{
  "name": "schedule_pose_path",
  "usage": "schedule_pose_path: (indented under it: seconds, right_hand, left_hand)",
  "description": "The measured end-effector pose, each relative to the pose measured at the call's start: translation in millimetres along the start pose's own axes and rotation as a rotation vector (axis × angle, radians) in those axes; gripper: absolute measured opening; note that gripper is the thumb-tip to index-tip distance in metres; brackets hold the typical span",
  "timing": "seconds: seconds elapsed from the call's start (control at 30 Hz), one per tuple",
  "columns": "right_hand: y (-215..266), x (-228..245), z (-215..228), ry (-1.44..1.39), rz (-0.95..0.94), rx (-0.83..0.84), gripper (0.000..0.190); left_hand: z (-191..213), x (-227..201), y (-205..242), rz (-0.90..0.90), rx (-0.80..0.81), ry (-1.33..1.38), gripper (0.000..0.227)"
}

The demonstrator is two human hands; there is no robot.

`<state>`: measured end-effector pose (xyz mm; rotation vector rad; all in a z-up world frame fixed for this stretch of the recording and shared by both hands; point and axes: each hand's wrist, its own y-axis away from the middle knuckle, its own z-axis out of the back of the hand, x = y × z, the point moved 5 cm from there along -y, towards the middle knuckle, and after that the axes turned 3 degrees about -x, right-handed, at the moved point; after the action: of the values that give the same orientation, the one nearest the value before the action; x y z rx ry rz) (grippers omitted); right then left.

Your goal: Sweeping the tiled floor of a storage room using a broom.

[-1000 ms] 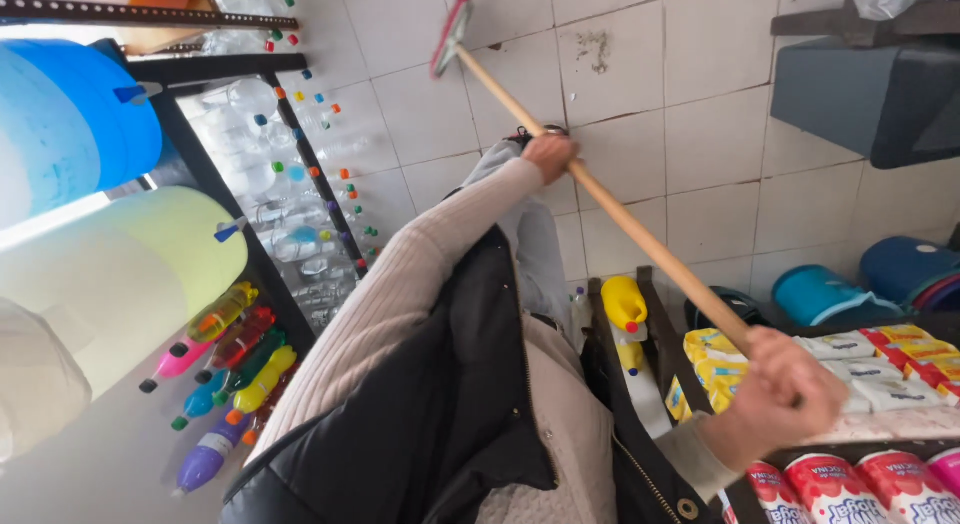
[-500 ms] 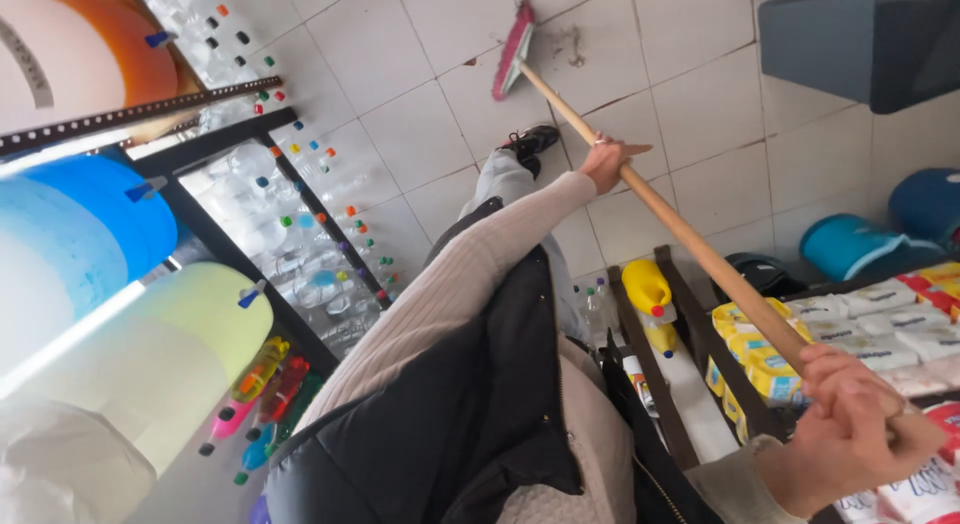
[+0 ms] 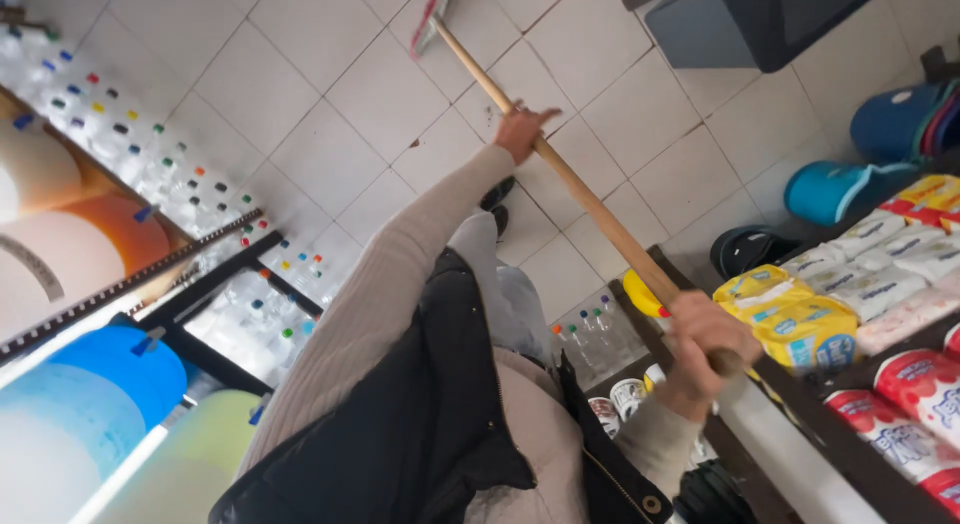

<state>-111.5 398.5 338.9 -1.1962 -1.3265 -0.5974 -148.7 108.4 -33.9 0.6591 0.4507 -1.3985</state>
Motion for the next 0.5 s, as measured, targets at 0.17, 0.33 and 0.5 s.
schedule_pose_path:
  seconds: [0.17,0.33,0.5]
  right_hand:
    - [-34.5,-89.1,-76.4,0.159,-0.069,-0.099,0.028]
    - [-5.4,-83.7,-42.1,0.236,-0.123,-0.331,0.028]
    - [50.5,-17.2,-7.4,0.21,-0.169,-0.658,0.031]
  left_hand:
    - [11.3,74.1,-79.5,0.156,-0.201,-0.067,0.078]
    - [-49.4,45.0,-117.7,-0.029,-0.265,0.023,0.058]
    - [-74.0,-50.6,-72.1,-0.169,0.109,0.153,0.026]
